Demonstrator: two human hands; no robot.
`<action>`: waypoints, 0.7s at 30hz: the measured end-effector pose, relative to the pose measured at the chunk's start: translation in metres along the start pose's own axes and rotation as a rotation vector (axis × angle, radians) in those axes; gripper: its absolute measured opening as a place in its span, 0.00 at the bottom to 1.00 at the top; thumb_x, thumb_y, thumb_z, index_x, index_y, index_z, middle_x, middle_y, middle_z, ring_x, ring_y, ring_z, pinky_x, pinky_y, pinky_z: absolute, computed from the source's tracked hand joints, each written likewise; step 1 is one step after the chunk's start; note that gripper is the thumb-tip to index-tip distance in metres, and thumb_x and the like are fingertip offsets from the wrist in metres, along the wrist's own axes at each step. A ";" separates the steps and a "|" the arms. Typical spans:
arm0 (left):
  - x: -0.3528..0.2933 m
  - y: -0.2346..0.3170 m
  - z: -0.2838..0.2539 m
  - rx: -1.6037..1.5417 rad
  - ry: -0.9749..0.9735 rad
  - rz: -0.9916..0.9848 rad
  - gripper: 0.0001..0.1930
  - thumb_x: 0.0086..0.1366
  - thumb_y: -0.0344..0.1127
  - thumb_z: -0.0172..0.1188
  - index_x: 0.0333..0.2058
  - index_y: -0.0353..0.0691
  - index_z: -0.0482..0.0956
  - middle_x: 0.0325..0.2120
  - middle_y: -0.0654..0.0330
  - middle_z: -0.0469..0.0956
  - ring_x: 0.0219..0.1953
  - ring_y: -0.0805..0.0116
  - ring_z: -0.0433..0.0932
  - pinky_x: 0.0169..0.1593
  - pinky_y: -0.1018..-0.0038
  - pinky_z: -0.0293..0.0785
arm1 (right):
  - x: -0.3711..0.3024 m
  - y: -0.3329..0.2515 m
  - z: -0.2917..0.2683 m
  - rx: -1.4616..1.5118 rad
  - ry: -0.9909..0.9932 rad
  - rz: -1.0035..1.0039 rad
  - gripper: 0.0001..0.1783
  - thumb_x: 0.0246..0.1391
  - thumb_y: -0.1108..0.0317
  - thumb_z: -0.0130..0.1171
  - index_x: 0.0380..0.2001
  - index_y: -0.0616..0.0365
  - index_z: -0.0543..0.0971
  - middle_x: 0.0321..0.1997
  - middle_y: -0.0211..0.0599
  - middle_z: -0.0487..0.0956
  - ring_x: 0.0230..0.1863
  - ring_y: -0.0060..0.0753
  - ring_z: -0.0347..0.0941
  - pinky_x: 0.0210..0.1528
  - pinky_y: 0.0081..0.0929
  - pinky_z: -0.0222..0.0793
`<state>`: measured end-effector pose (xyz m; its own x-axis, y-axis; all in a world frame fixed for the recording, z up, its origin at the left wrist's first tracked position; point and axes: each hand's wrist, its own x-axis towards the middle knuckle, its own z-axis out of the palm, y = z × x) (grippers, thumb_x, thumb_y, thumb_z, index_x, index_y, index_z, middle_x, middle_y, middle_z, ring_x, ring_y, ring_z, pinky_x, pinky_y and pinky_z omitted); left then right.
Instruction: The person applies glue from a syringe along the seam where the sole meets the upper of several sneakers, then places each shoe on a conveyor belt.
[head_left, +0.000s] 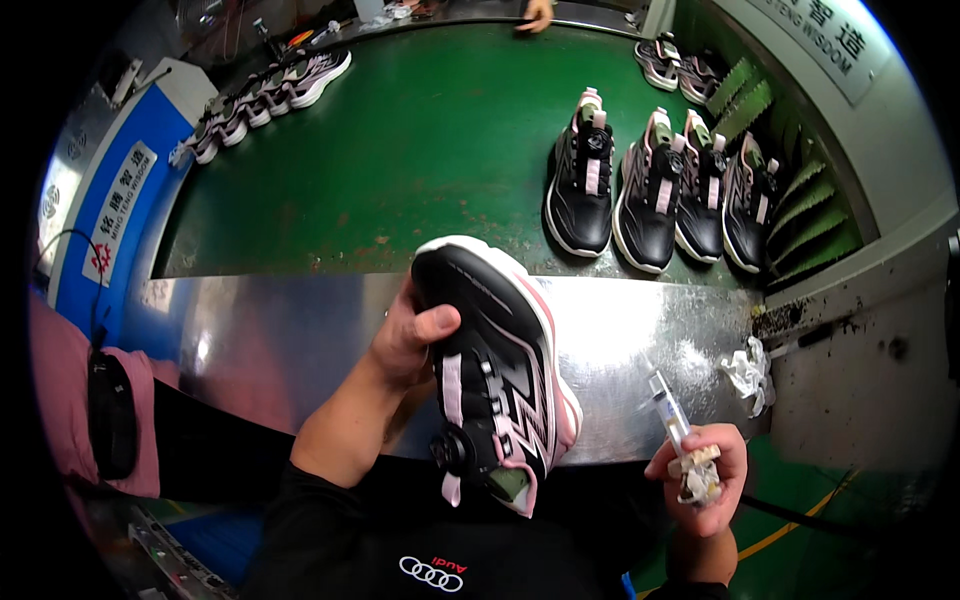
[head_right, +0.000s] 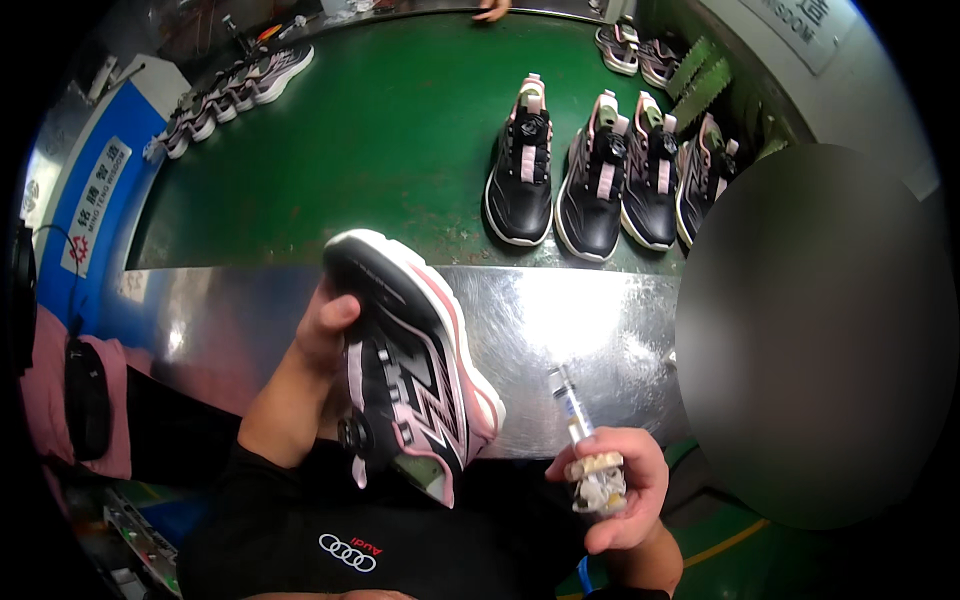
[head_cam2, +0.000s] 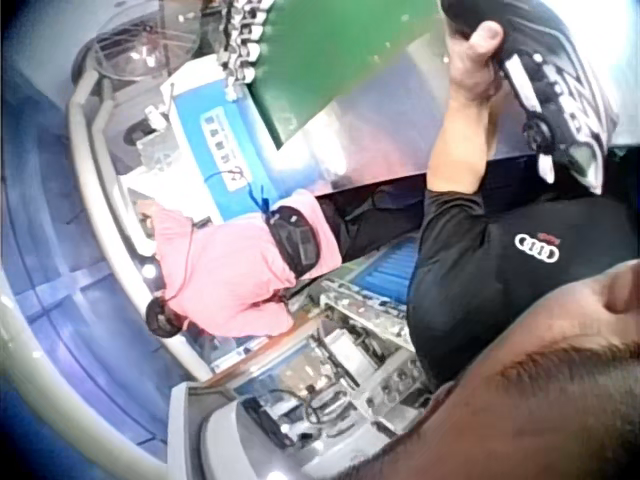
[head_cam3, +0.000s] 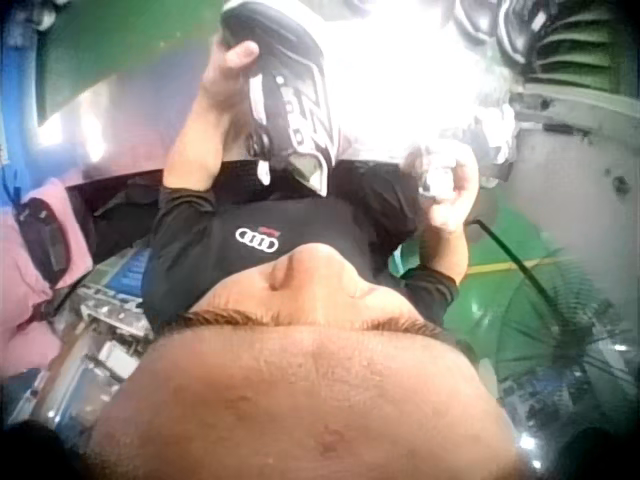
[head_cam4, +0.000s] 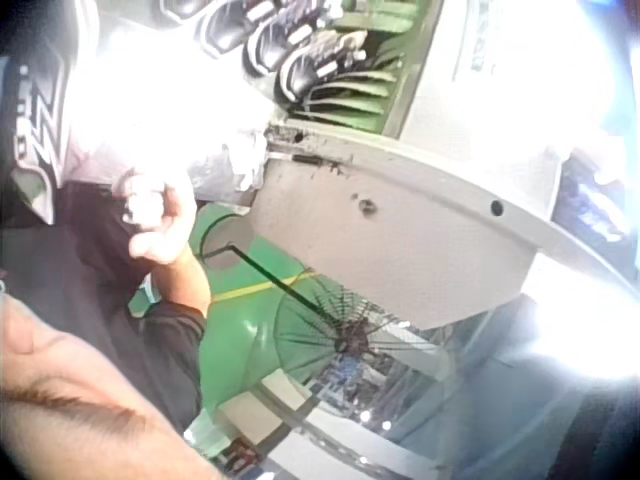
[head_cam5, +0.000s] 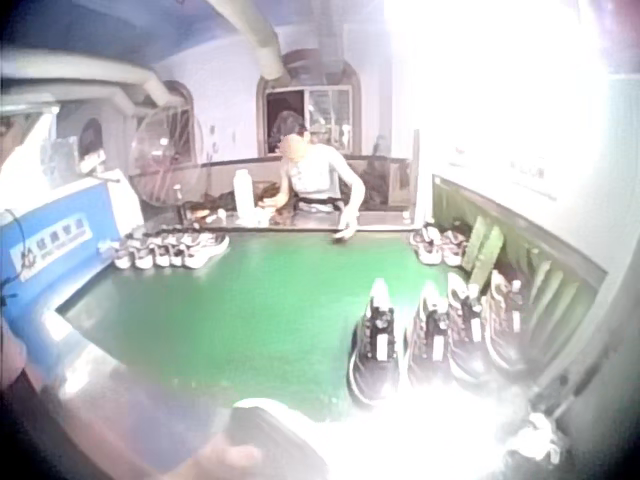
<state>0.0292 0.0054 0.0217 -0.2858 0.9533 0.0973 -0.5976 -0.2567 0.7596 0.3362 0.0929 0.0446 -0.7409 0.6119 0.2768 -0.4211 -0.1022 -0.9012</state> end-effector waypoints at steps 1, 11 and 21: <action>-0.002 0.001 -0.006 -0.009 -0.022 -0.030 0.29 0.47 0.32 0.64 0.50 0.37 0.68 0.43 0.52 0.75 0.44 0.60 0.77 0.49 0.66 0.74 | 0.006 -0.001 0.006 0.031 -0.034 -0.007 0.43 0.34 0.47 0.72 0.46 0.69 0.68 0.33 0.44 0.76 0.34 0.38 0.76 0.36 0.29 0.72; -0.024 -0.003 -0.008 0.147 -0.164 0.089 0.35 0.41 0.25 0.69 0.50 0.41 0.63 0.44 0.50 0.72 0.48 0.59 0.72 0.52 0.65 0.68 | 0.052 -0.013 0.058 0.277 -0.183 0.000 0.36 0.48 0.35 0.55 0.42 0.61 0.71 0.26 0.53 0.77 0.25 0.36 0.71 0.41 0.42 0.66; -0.026 0.002 0.002 0.223 -0.257 0.181 0.34 0.39 0.23 0.70 0.48 0.40 0.66 0.43 0.49 0.72 0.48 0.58 0.73 0.50 0.63 0.70 | 0.071 -0.015 0.079 0.089 -0.265 -0.034 0.31 0.54 0.38 0.49 0.40 0.58 0.67 0.13 0.41 0.71 0.09 0.27 0.57 0.13 0.23 0.53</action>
<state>0.0372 -0.0195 0.0216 -0.1578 0.9118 0.3790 -0.3692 -0.4105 0.8338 0.2485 0.0753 0.1039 -0.8316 0.3911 0.3943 -0.4836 -0.1608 -0.8604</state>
